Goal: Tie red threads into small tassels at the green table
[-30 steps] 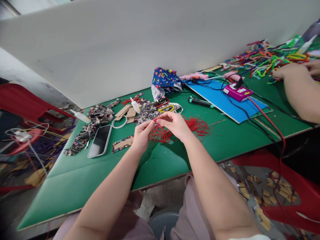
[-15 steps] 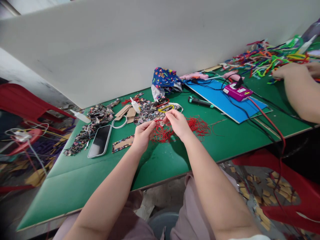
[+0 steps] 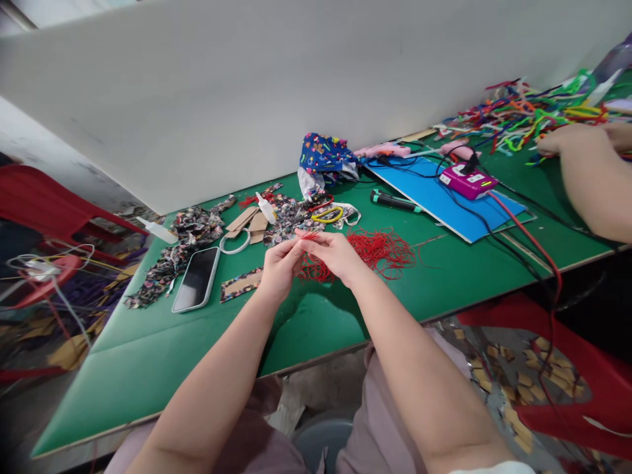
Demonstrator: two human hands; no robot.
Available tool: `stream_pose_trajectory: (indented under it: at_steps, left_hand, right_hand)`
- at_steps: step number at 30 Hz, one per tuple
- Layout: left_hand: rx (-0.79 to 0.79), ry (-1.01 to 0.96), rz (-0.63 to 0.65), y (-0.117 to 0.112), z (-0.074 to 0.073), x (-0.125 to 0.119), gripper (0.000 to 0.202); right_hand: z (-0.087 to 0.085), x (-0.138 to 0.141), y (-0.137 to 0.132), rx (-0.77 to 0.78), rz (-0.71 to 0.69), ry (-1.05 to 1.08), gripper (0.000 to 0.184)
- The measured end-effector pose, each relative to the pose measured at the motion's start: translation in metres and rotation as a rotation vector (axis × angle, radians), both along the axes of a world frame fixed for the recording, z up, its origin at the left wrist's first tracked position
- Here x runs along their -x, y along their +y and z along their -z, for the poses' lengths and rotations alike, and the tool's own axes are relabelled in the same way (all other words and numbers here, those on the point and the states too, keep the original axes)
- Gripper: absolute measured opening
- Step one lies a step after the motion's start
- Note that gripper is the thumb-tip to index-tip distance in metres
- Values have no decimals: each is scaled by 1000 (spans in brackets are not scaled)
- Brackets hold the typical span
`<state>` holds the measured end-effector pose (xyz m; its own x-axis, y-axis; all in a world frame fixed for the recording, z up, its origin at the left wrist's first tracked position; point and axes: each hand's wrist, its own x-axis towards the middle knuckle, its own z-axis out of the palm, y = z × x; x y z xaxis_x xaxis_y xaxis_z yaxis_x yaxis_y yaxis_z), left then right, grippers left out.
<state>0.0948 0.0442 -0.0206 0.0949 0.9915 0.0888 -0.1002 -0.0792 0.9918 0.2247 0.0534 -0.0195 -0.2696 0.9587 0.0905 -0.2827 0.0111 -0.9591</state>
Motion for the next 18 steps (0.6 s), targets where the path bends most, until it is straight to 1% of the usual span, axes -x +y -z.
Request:
stream_pose_trajectory:
  at_steps: [4,18]
  left_hand:
    - [-9,-2,19,-1,-1,-1,37]
    - [-17,47,50,-1,0,-1,33]
  right_hand:
    - [-2,-1,0,-7,40,67,21]
    - [-4,1,4,57,218,100,16]
